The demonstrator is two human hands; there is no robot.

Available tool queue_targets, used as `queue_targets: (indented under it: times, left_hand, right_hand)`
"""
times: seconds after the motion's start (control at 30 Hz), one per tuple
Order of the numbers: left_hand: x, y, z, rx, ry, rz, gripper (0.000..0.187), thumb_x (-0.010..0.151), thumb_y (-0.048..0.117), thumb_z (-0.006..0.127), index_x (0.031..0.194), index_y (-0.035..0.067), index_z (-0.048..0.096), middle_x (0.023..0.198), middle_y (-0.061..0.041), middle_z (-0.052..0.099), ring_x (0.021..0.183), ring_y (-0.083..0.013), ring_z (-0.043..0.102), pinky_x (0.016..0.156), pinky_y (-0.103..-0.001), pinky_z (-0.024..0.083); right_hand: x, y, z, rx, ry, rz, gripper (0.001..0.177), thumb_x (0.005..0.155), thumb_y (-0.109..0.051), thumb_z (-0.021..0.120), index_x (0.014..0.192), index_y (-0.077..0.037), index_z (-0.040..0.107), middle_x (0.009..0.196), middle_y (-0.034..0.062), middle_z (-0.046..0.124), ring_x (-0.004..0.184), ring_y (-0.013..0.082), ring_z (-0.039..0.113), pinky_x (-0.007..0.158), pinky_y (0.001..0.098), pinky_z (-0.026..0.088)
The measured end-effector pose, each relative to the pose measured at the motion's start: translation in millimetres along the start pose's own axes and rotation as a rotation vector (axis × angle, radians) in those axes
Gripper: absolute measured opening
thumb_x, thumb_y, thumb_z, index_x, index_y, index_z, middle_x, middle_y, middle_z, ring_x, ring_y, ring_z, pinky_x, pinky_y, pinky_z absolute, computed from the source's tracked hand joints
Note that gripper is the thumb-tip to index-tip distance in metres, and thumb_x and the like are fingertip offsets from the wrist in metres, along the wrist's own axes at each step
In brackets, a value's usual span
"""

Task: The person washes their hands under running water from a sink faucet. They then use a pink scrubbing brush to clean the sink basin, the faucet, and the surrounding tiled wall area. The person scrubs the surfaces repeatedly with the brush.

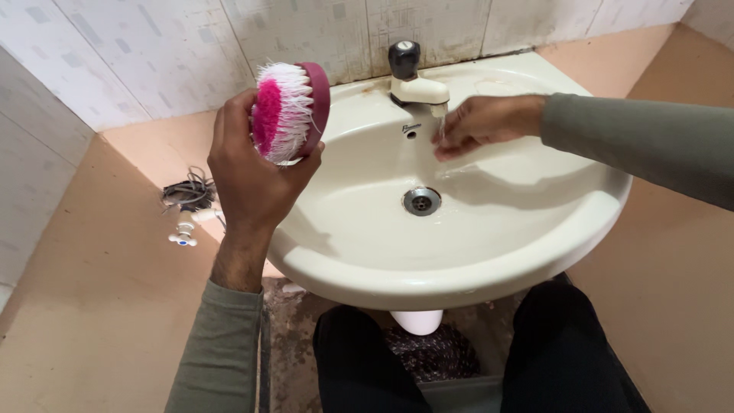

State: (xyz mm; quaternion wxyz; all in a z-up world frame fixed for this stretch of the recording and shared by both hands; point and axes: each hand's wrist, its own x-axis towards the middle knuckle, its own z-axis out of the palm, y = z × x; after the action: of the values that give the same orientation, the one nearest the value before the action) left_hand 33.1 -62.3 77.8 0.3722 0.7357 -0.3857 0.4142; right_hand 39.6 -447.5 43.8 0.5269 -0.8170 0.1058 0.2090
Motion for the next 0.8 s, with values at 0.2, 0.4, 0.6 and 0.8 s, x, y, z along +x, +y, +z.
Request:
queue_targets:
  times: [0.2, 0.4, 0.6, 0.8]
  left_hand:
    - [-4.0, -3.2, 0.2, 0.052, -0.033, 0.035, 0.069, 0.085, 0.022, 0.099, 0.133, 0.002, 0.053, 0.125, -0.013, 0.063, 0.11, -0.0266, 0.07, 0.096, -0.037, 0.064]
    - [-8.6, -6.7, -6.5, 0.05, -0.038, 0.01, 0.068, 0.086, 0.019, 0.101, 0.132, 0.002, 0.053, 0.119, -0.012, 0.063, 0.102, -0.0246, 0.071, 0.095, -0.038, 0.063]
    - [-8.1, -6.9, 5.0, -0.033, -0.037, 0.04, 0.068, 0.086, 0.015, 0.098, 0.135, 0.003, 0.052, 0.124, -0.012, 0.061, 0.109, -0.0241, 0.071, 0.096, -0.034, 0.064]
    - [-9.7, -5.0, 5.3, 0.003, -0.055, 0.044, 0.069, 0.086, 0.015, 0.098, 0.135, 0.002, 0.051, 0.122, -0.012, 0.061, 0.111, -0.0248, 0.07, 0.097, -0.035, 0.062]
  right_hand:
    - [15.2, -9.8, 15.7, 0.283, -0.099, -0.095, 0.025, 0.094, 0.0, 0.058, 0.117, 0.01, 0.063, 0.116, 0.0194, 0.071, 0.107, 0.0219, 0.074, 0.094, 0.0268, 0.057]
    - [-28.8, -22.5, 38.5, 0.102, -0.28, 0.034, 0.018, 0.097, 0.001, 0.06, 0.109, 0.011, 0.068, 0.106, 0.0214, 0.073, 0.094, 0.0198, 0.074, 0.087, 0.0255, 0.063]
    - [-65.3, -80.4, 89.3, -0.022, -0.504, 0.017, 0.018, 0.092, 0.0, 0.063, 0.105, 0.009, 0.072, 0.097, 0.0237, 0.077, 0.087, 0.0251, 0.079, 0.078, 0.0295, 0.065]
    - [-113.5, -108.8, 134.9, -0.233, -0.515, -0.067, 0.02, 0.087, 0.0, 0.066, 0.104, 0.006, 0.075, 0.097, 0.0198, 0.082, 0.09, 0.0221, 0.081, 0.082, 0.0279, 0.067]
